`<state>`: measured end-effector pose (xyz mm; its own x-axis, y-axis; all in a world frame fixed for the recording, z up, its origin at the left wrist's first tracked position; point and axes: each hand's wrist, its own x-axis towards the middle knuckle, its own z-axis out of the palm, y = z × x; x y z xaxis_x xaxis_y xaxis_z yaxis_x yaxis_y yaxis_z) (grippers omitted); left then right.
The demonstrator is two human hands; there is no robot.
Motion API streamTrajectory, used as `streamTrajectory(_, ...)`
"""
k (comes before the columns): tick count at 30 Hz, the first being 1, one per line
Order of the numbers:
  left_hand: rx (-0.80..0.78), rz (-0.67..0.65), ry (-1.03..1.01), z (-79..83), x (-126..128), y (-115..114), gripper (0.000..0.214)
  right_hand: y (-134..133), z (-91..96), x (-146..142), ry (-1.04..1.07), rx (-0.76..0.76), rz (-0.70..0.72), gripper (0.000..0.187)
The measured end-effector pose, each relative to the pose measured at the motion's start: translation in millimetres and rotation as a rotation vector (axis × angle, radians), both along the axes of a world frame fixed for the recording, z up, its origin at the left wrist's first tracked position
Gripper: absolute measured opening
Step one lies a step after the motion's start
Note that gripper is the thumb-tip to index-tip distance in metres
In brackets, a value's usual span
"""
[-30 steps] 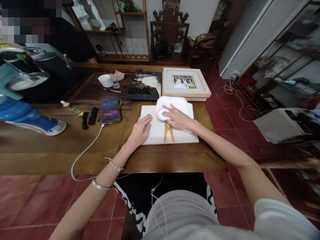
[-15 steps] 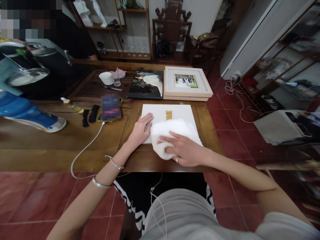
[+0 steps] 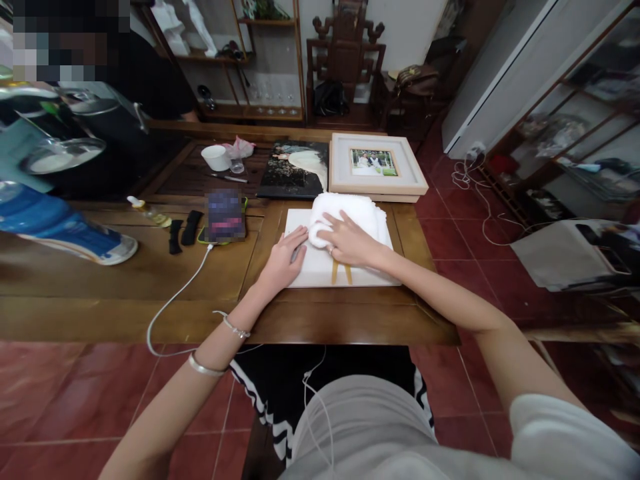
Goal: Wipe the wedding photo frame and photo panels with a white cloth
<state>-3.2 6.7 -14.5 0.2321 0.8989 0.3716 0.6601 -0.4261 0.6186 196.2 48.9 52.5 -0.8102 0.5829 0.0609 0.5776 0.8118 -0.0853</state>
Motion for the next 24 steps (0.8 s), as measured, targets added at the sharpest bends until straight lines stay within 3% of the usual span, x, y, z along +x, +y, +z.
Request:
streamTrajectory(8,0.001,0.001,0.016,0.3,0.4,-0.2,0.037,-94.3,9.6,12.3,-0.085,-0.057,0.192,0.030)
streamTrajectory(12,0.003,-0.002,0.011,0.3,0.0,-0.3,0.037,-118.3,17.6,22.6,-0.086,-0.158,0.283,0.027)
streamTrajectory(16,-0.001,0.000,0.007,-0.3,-0.3,-0.1,0.037,-103.7,17.6,25.7,-0.028,-0.153,0.231,0.026)
streamTrajectory(21,-0.001,0.009,0.004,-0.5,0.4,-0.5,0.035,-47.7,8.3,16.7,-0.007,-0.084,-0.052,0.032)
streamTrajectory(24,-0.009,0.016,-0.008,1.7,0.9,-1.4,0.037,-16.8,2.1,3.9,0.038,-0.041,-0.142,0.033)
